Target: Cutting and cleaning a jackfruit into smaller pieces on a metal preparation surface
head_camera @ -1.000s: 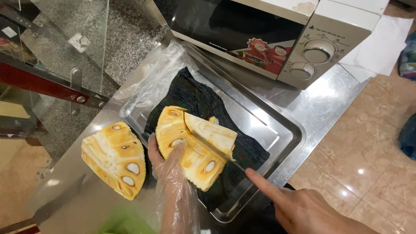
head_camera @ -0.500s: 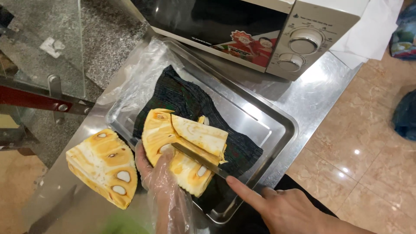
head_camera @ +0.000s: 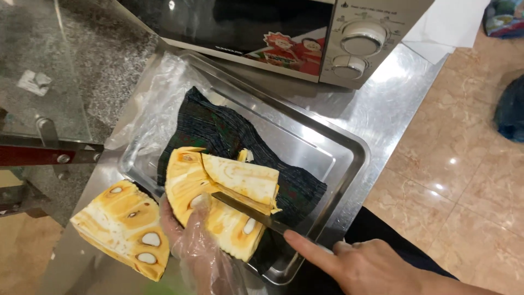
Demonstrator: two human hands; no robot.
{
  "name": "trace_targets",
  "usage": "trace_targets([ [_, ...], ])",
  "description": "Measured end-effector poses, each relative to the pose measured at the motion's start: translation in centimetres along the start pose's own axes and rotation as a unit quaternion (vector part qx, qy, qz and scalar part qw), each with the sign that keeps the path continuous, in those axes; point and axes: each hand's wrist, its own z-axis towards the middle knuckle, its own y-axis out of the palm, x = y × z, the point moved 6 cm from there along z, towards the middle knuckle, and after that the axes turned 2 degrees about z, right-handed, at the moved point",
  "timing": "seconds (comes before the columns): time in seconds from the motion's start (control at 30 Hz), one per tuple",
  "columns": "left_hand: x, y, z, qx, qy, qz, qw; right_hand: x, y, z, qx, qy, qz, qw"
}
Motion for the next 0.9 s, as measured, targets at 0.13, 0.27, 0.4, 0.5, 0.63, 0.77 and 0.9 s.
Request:
trace_targets([
  [0.13,-0.3,-0.3,0.1,0.014,0.002,0.015,1.0,-0.9,-1.4,0.9,-0.013,0.026,-0.004,1.0],
  [0.27,-0.2,-0.2,0.1,0.025,0.009,0.023,0.999,-1.6,-2.3,0.7,-0.039,0.035,0.023,0.998],
  [0.4,-0.9,-0.9,0.0,0.035,0.003,0.036,0.999,-1.3,-2.1,0.6,-0.049,0.054,-0.015,0.997],
  [0.5,-0.8,-0.8,0.1,0.048,0.01,0.031,0.998,-1.9,-3.4,1.5,-0.061,0.058,0.007,0.996],
  [0.63,-2.0,-1.5,1.3,0.025,0.048,0.0,0.999,-1.6,-3.4,0.6,-0.046,0.054,0.003,0.998],
  [0.77,-1.4,-0.9,0.7,0.04,-0.017,0.016,0.999,-2.3,-3.9,2.1,-0.066,0.076,-0.027,0.995],
  [0.9,-0.8,-0.5,0.2,0.041,0.006,-0.017,0.999,-1.9,-3.2,1.4,-0.034,0.056,-0.031,0.997],
])
